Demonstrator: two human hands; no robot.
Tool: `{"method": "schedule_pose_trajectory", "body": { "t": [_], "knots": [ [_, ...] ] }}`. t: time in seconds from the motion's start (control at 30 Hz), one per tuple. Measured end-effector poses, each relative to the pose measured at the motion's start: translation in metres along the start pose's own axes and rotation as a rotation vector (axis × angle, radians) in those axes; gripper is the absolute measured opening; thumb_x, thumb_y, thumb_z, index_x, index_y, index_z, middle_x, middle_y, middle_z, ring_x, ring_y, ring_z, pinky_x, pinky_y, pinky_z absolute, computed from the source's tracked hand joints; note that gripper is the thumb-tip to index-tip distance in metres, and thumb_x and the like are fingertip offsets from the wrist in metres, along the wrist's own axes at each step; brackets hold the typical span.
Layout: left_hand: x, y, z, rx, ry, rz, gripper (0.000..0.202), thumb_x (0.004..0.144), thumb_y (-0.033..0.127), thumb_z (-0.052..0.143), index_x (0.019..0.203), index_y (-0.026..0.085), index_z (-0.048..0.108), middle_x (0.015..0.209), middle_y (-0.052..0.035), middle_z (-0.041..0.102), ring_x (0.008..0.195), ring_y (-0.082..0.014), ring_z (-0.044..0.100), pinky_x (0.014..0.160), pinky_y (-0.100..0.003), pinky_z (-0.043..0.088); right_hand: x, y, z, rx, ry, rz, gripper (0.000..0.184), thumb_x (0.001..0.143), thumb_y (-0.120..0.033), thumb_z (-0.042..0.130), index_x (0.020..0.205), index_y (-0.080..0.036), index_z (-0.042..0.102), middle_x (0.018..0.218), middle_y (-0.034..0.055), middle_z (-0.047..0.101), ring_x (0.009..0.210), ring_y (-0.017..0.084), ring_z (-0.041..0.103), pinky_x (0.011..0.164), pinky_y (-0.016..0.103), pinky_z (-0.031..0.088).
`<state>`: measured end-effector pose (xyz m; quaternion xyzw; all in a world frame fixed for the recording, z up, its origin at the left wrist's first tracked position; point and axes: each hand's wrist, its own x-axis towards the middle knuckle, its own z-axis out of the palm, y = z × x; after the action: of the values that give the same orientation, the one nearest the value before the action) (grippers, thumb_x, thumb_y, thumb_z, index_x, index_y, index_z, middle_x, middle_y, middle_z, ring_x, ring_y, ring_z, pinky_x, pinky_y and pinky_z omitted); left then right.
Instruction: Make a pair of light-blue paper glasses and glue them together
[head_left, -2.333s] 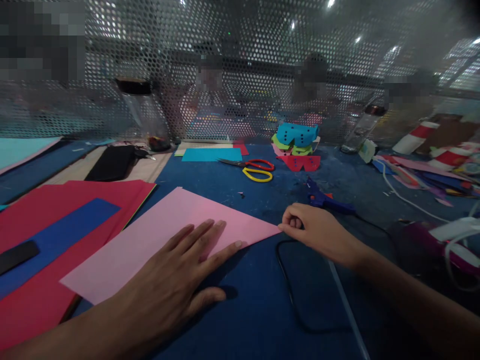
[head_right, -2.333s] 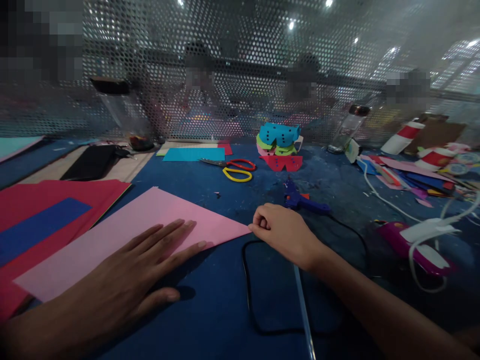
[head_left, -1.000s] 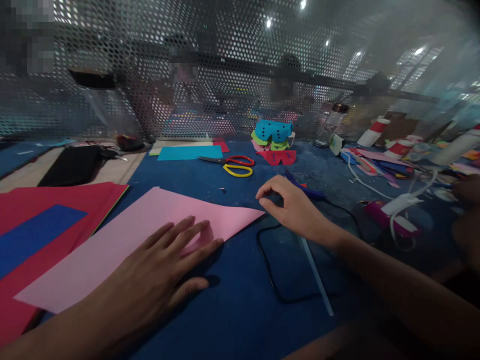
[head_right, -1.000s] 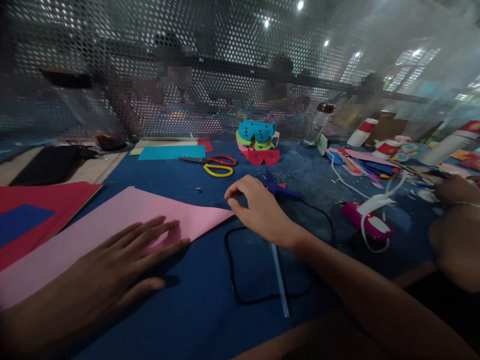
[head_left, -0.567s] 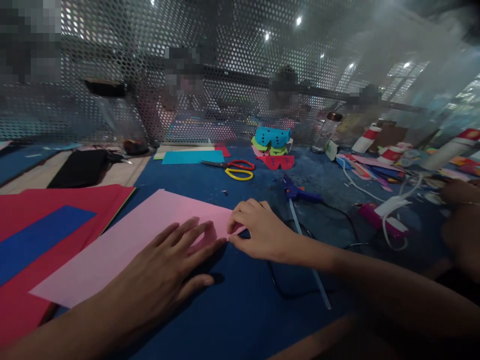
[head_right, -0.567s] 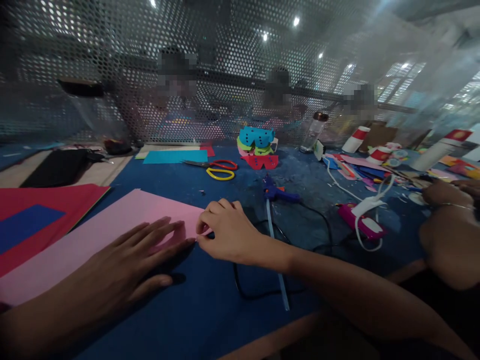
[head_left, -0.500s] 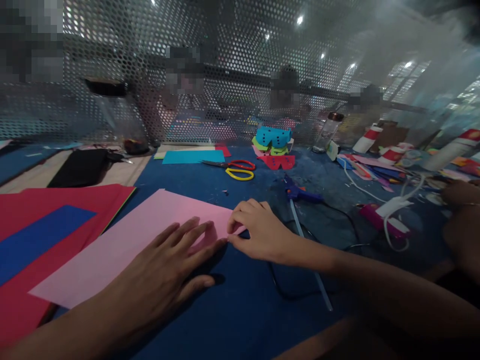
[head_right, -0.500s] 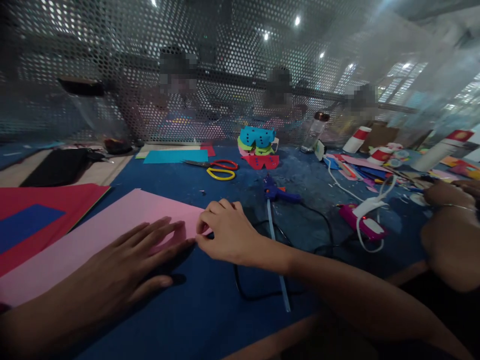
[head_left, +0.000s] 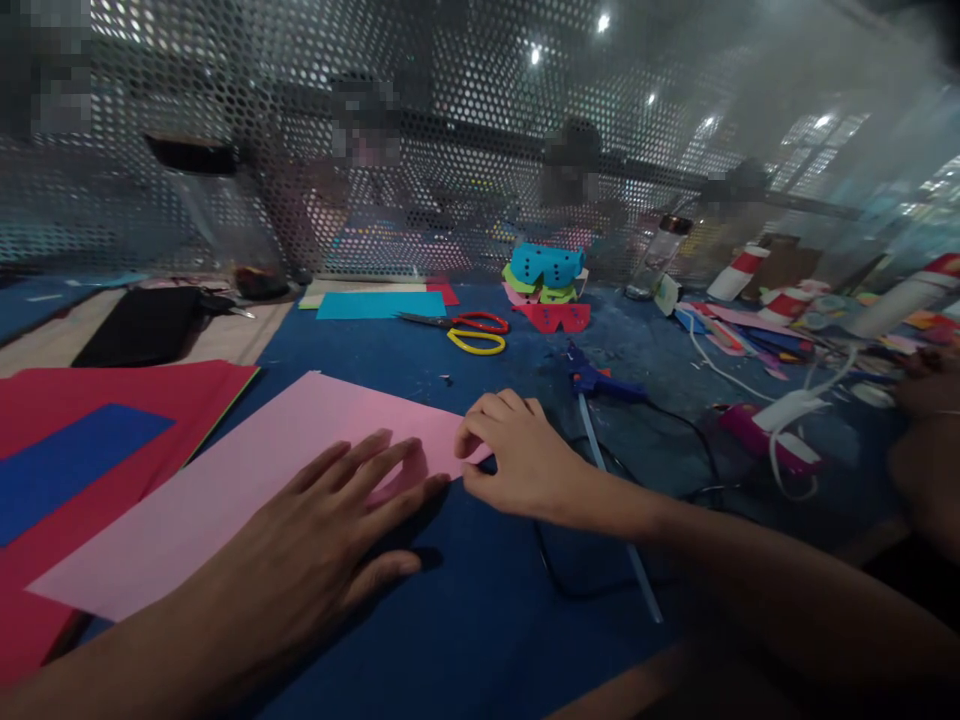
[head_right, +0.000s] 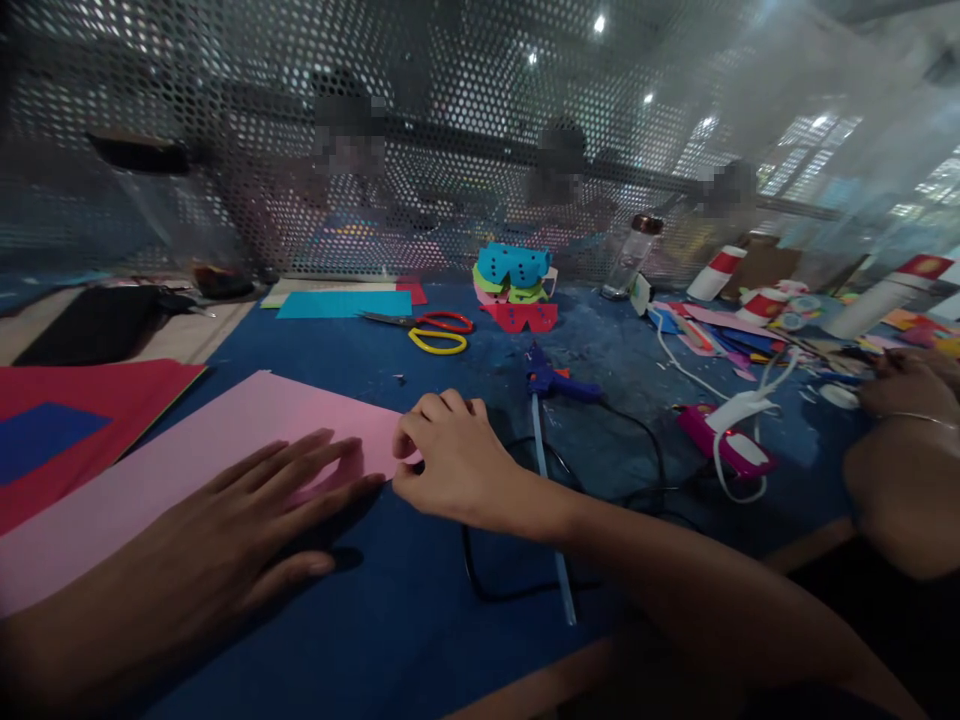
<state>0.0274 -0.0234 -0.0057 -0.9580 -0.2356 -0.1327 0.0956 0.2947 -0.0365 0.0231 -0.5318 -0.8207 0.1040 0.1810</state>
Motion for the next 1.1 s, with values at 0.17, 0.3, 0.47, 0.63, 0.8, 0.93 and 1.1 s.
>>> {"method": "schedule_pose_trajectory", "body": {
  "t": [0.17,0.3,0.47,0.63,0.8,0.93,1.1],
  "knots": [
    [0.001,-0.001,0.001,0.009,0.010,0.004,0.064,0.101,0.066,0.053,0.159,0.038,0.049,0.155,-0.0061,0.061,0.139,-0.0378,0.056,0.113,-0.053,0.044,-0.002,0.004,-0.004,0.015,-0.001,0.020,0.011,0.085,-0.017,0.063,0.094,-0.022,0.067,0.110,0.0036,0.068,0.111,0.024,0.053,0.093,0.038,0.033],
    [0.000,-0.001,0.003,0.009,0.021,0.013,0.066,0.102,0.066,0.053,0.161,0.038,0.046,0.156,-0.0053,0.060,0.141,-0.0376,0.054,0.113,-0.053,0.043,-0.003,0.010,-0.008,0.058,-0.019,0.059,0.014,0.084,-0.015,0.063,0.095,-0.023,0.067,0.111,0.0038,0.068,0.110,0.024,0.053,0.090,0.038,0.034],
    [-0.002,-0.002,0.006,-0.039,0.019,-0.012,0.068,0.101,0.066,0.053,0.163,0.041,0.040,0.158,-0.0036,0.058,0.145,-0.0363,0.050,0.117,-0.052,0.041,-0.002,0.020,-0.010,0.067,-0.036,0.085,0.017,0.083,-0.014,0.063,0.097,-0.023,0.068,0.113,0.0032,0.068,0.111,0.024,0.053,0.090,0.037,0.034],
    [-0.001,-0.001,0.003,-0.044,-0.009,-0.019,0.067,0.101,0.068,0.053,0.162,0.042,0.042,0.158,-0.0039,0.057,0.145,-0.0358,0.050,0.117,-0.052,0.041,-0.002,0.025,-0.017,0.087,-0.080,0.107,0.018,0.084,-0.012,0.061,0.097,-0.023,0.067,0.114,0.0035,0.067,0.112,0.024,0.054,0.090,0.037,0.036],
    [0.000,0.000,0.001,-0.043,0.015,-0.034,0.064,0.102,0.067,0.051,0.161,0.043,0.044,0.156,-0.0051,0.059,0.142,-0.0363,0.053,0.116,-0.052,0.042,-0.005,0.029,-0.025,0.094,-0.101,0.130,0.021,0.085,-0.009,0.059,0.098,-0.023,0.068,0.116,0.0041,0.067,0.114,0.024,0.054,0.090,0.037,0.037],
    [-0.001,-0.001,0.004,-0.020,0.022,-0.016,0.068,0.102,0.067,0.051,0.163,0.042,0.039,0.155,-0.0063,0.061,0.141,-0.0378,0.054,0.114,-0.054,0.043,-0.007,0.032,-0.026,0.101,-0.101,0.131,0.024,0.085,-0.007,0.057,0.099,-0.023,0.068,0.116,0.0039,0.068,0.114,0.024,0.054,0.091,0.037,0.037],
    [-0.003,-0.002,0.005,-0.031,0.002,-0.020,0.071,0.101,0.068,0.053,0.165,0.044,0.033,0.159,-0.0041,0.057,0.144,-0.0372,0.051,0.116,-0.054,0.042,-0.007,0.035,-0.024,0.088,-0.079,0.134,0.023,0.085,-0.009,0.057,0.098,-0.023,0.069,0.114,0.0039,0.067,0.111,0.024,0.055,0.091,0.037,0.037]
  ]
}}
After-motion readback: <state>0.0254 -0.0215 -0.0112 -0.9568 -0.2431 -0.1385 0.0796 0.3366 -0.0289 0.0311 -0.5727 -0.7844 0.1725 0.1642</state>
